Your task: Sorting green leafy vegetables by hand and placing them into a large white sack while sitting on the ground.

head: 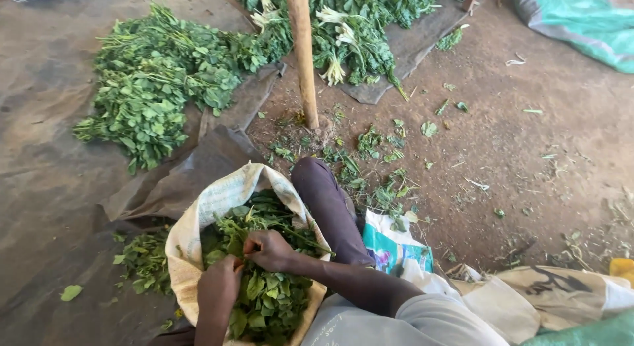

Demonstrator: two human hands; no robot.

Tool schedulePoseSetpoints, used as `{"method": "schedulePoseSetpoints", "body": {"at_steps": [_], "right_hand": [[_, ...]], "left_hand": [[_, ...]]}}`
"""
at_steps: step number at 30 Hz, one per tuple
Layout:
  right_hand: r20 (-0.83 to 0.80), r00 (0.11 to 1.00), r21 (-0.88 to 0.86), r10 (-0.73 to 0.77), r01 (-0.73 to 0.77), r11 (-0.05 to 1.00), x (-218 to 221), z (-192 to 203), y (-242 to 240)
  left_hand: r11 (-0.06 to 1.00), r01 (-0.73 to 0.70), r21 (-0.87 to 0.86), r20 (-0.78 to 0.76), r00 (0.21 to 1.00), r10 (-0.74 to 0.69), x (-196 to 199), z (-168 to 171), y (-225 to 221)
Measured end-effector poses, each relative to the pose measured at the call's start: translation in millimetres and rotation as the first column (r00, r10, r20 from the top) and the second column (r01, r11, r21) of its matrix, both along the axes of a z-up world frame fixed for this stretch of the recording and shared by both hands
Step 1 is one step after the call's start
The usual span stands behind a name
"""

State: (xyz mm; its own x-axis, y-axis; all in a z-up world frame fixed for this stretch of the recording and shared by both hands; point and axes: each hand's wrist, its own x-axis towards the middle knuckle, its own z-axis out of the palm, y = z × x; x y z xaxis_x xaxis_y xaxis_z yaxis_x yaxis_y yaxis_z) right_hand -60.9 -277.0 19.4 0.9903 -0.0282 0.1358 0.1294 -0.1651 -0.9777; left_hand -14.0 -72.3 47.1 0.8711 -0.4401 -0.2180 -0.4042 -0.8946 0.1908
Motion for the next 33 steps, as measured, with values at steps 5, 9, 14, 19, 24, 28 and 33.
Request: {"method": "schedulePoseSetpoints", "body": {"at_steps": [5, 9, 14, 19, 24, 28, 33], "right_hand": [[0.168, 0.985, -0.154, -0.037, 0.063, 0.986, -3.4, -13.3, 4.7], [0.273, 0.962, 0.021, 0.014, -0.020, 1.000, 6.2, -80.5, -2.3], [0.206, 0.977, -0.043, 0.051, -0.043, 0.998, -2.0, -33.5, -7.7], [0.043, 0.995, -0.068, -0.090, 0.093, 0.993, -2.2, -30.8, -23.8], [-0.085, 0.984, -0.114, -0.158, 0.148, 0.982, -10.3, -31.9, -32.6], [-0.054, 0.998, -0.100, -0.036, 0.030, 0.994, 5.7, -3.3, -23.1], [-0.143, 0.982, 0.226, 0.120, -0.086, 0.970, 17.8, -14.3, -3.8]], "left_hand": [[0.986, 0.055, 0.159, 0.155, 0.985, -0.080, -8.5, -8.5, 9.4], [0.971, -0.024, 0.238, -0.089, 0.995, 0.046, -10.6, 20.7, -7.9], [0.990, 0.138, 0.008, 0.166, 0.977, -0.138, -9.1, 46.6, -6.1], [0.984, -0.033, -0.177, -0.038, 0.999, 0.027, -2.0, 20.8, 14.5], [0.915, -0.310, -0.257, -0.251, 0.936, 0.247, -19.9, -34.1, 24.4], [0.833, -0.328, -0.446, -0.201, 0.943, 0.264, -27.0, -0.1, 26.9], [0.620, -0.306, -0.723, -0.195, 0.951, 0.241, -39.6, -1.9, 22.1]]}}
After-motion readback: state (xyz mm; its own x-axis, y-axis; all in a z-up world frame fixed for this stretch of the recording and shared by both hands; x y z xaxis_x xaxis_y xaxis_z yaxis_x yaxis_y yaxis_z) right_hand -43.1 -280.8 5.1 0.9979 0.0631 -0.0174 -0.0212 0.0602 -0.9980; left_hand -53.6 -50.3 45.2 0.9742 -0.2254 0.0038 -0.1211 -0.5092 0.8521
